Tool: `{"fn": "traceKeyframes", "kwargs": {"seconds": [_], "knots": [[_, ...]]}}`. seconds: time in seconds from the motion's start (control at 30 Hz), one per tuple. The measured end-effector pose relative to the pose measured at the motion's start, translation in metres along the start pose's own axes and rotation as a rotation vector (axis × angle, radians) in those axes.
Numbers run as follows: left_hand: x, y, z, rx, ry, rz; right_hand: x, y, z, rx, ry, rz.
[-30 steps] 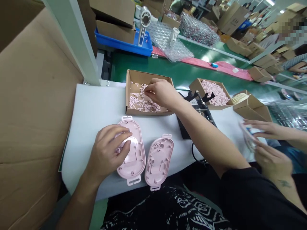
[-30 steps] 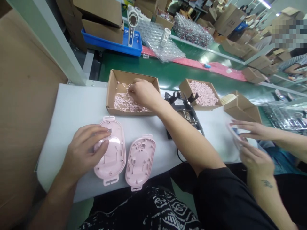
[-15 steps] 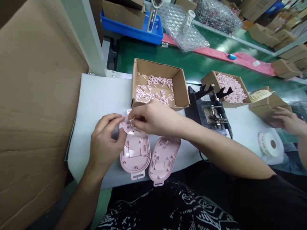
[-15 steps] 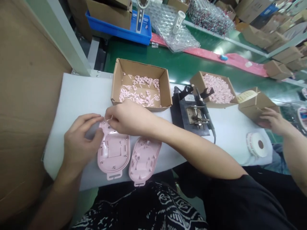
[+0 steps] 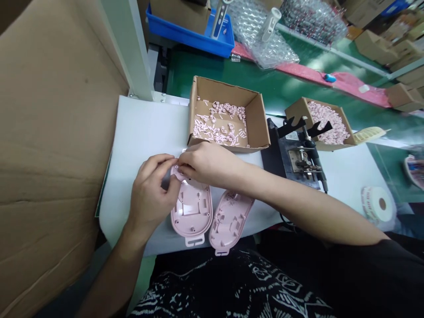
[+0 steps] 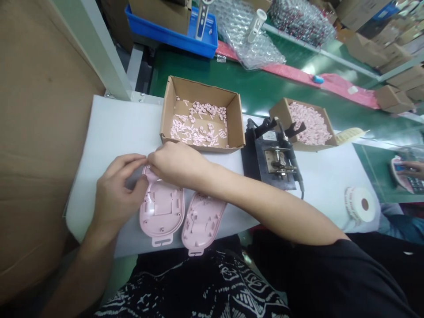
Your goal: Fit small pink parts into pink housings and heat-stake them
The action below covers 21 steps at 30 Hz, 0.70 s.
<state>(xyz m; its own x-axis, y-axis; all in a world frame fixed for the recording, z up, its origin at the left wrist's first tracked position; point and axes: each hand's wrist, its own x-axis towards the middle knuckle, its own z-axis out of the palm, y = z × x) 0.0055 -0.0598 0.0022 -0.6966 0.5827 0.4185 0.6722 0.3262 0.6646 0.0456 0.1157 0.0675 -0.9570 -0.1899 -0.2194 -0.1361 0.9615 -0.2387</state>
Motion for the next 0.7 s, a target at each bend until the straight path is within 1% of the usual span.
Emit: {"fn": "traceKeyframes", "kwargs": {"seconds": [0.07,0.13,0.23,0.33,0.47,0.6,0.7], "knots": [[-0.001,0.0,-0.001,-0.01,0.018,0.008,-0.003,0.0,-0.003,-0.025,-0.016,0.019],[-0.003,0.0,-0.002,-0.024,0.051,0.033,-0.007,0.0,-0.009,-0.035,-0.003,0.043],[-0.005,0.001,-0.003,0.03,0.072,0.127,-0.013,0.003,-0.015,-0.058,0.041,0.067],[-0.006,0.002,-0.002,0.138,0.001,0.214,-0.015,0.005,-0.013,-0.09,0.043,0.086],[-0.005,0.005,0.0,0.219,-0.109,0.199,-0.011,0.006,-0.003,-0.119,0.017,0.106],[-0.004,0.005,0.002,0.226,-0.117,0.207,-0.006,0.007,0.002,-0.122,0.0,0.11],[-0.004,0.003,0.002,0.227,-0.121,0.223,0.0,0.004,0.001,-0.126,-0.038,0.11]]}}
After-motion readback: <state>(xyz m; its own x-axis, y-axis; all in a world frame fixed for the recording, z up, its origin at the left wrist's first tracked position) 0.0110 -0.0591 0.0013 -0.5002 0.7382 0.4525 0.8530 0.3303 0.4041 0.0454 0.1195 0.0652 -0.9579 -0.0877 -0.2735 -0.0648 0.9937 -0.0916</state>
